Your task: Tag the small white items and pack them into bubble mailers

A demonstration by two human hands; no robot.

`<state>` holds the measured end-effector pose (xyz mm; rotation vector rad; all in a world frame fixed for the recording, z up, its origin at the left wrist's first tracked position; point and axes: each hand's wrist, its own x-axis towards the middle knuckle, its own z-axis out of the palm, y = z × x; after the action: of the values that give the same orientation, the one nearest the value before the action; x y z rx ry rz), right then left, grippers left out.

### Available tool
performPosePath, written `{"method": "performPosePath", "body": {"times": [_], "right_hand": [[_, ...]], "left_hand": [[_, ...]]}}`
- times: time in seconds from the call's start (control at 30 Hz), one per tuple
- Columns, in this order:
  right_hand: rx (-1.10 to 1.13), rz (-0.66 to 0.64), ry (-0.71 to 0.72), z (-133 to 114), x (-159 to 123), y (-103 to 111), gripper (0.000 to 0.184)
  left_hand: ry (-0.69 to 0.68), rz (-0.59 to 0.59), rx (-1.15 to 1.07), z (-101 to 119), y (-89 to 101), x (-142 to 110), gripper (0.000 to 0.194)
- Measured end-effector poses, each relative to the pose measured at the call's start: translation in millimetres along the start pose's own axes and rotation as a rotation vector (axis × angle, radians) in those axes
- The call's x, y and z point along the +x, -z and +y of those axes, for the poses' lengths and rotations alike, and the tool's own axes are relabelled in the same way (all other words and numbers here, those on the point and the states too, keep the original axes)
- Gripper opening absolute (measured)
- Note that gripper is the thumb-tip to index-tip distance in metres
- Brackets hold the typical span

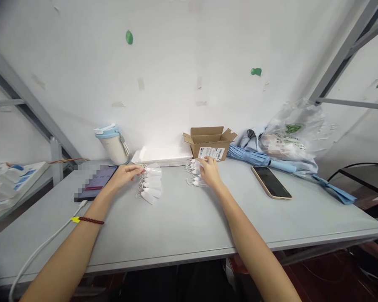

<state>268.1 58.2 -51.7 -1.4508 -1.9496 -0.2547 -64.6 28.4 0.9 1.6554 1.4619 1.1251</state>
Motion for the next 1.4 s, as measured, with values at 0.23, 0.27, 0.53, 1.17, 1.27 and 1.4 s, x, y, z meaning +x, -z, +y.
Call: {"method": "performPosePath", "body": {"times": [0.23,0.27,0.53,1.17,1.27,1.4], "right_hand": [[-0.200,-0.115,0.074,2,2,5,0.060],[-0.207,-0.123,0.075,3,2,4,0.062],[-0.124,-0.131,0.079,7,1,3,0.055],[0.300,-0.104,-0.115,-3,2,0,0.027],[0.426,-0.056,-0.198,-16,5,11,0.021],[0.628,-0.101,-0.271,-45,4,25,0.026]], "left_hand": [[0.023,-0.068,0.051,0,4.6,0,0.032],[0.026,-0.067,0.063,0,4.6,0,0.033],[-0.037,0.099,0.198,-12,3.3,5,0.039],[-0.290,0.211,0.345,29,-40.1,-26,0.034],[-0.340,0.169,0.346,32,-50.1,-32,0.032],[-0.323,0.113,0.307,35,-58.2,-37,0.026]]}}
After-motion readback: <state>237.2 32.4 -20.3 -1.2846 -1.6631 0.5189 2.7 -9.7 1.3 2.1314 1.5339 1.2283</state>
